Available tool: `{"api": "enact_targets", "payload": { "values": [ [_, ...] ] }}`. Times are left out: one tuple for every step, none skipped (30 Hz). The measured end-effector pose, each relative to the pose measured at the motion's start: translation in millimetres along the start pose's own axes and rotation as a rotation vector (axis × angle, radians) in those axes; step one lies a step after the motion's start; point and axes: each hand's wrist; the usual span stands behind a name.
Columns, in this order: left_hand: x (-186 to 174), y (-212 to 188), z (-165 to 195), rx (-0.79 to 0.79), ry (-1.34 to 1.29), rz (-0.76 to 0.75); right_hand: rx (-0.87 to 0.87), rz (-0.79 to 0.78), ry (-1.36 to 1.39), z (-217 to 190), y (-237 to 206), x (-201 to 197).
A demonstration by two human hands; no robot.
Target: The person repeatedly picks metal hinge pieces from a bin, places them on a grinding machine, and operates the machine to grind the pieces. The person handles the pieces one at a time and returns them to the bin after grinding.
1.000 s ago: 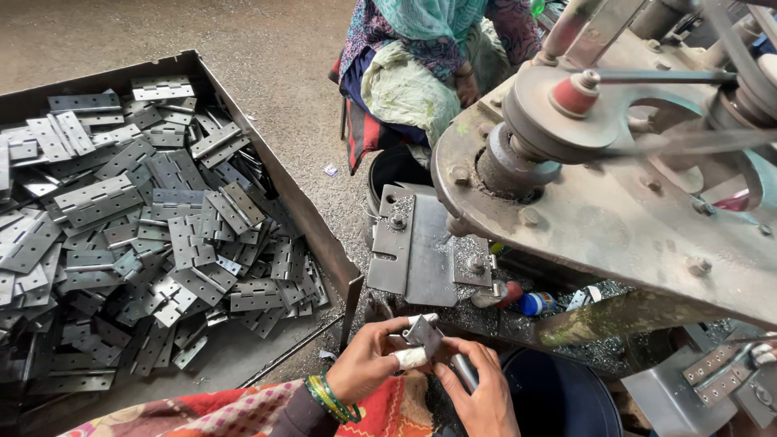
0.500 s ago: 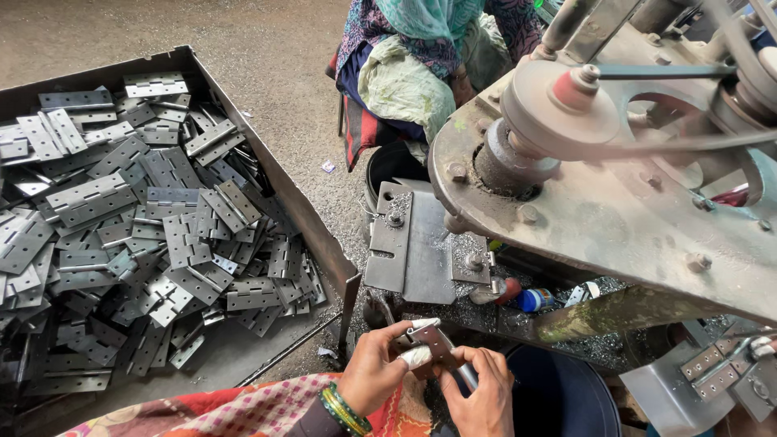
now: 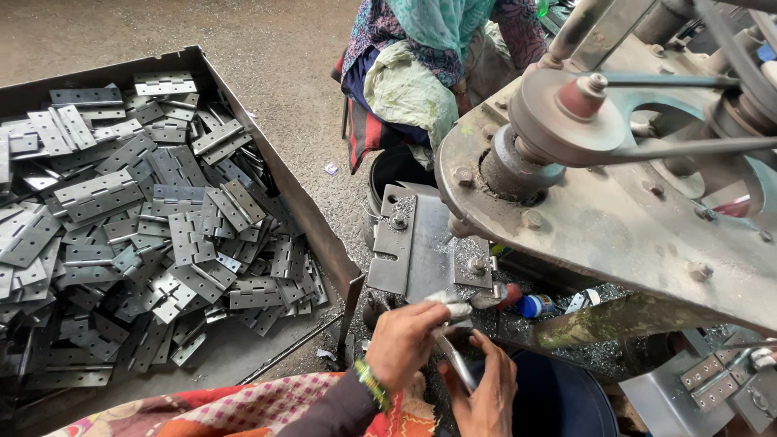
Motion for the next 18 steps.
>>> {"api": "enact_targets", "payload": {
  "values": [
    [-1, 9, -10, 0.136, 0.15, 0.009, 0.07, -0.103, -0.118, 3, 0, 1],
    [0, 16, -20, 0.274, 0.3, 0.018, 0.14, -0.2, -0.238, 7, 1, 2],
    [1, 20, -29, 0.253, 0.398, -0.037, 0.213, -0.29, -0.36, 11, 2, 2],
    [3, 21, -37, 0.232, 0.496, -0.091, 0.257, -0.36, -0.409, 14, 2, 3],
    [5, 21, -45, 0.204, 0.592, -0.147, 0.305, -0.436, -0.459, 18, 3, 4],
    [9, 20, -50, 0.197, 0.542, -0.115, 0.352, -0.519, -0.511, 22, 4, 5],
    [11, 20, -55, 0.193, 0.498, -0.084, 0.407, -0.595, -0.49, 26, 4, 6],
    [12, 17, -58, 0.187, 0.454, -0.059, 0.465, -0.675, -0.466, 30, 5, 6],
    [14, 14, -59, 0.078, 0.517, -0.064, 0.525, -0.764, -0.446, 34, 5, 7],
    [16, 13, -60, -0.025, 0.578, -0.066, 0.508, -0.818, -0.394, 38, 6, 8],
    [17, 14, -59, -0.118, 0.641, -0.062, 0.485, -0.859, -0.339, 41, 6, 9],
    [21, 17, -57, -0.127, 0.675, -0.048, 0.461, -0.9, -0.285, 45, 6, 10],
    [26, 21, -55, -0.14, 0.707, -0.039, 0.454, -0.896, -0.328, 49, 6, 11],
    [31, 24, -53, -0.153, 0.739, -0.033, 0.449, -0.893, -0.37, 52, 6, 13],
    [34, 27, -51, -0.181, 0.751, -0.045, 0.445, -0.89, -0.412, 55, 6, 14],
    [38, 31, -51, -0.209, 0.762, -0.059, 0.431, -0.855, -0.4, 59, 5, 15],
    [40, 35, -51, -0.234, 0.774, -0.073, 0.416, -0.816, -0.388, 62, 4, 17],
    [41, 41, -53, -0.208, 0.782, -0.018, 0.399, -0.777, -0.375, 64, 4, 19]
  ]
}}
Point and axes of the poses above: each hand's wrist, its own y-axis towards the middle knuckle, its own x-axis out of the palm, z = x × y, and after that the axes turned 4 degrees about -y, right-handed
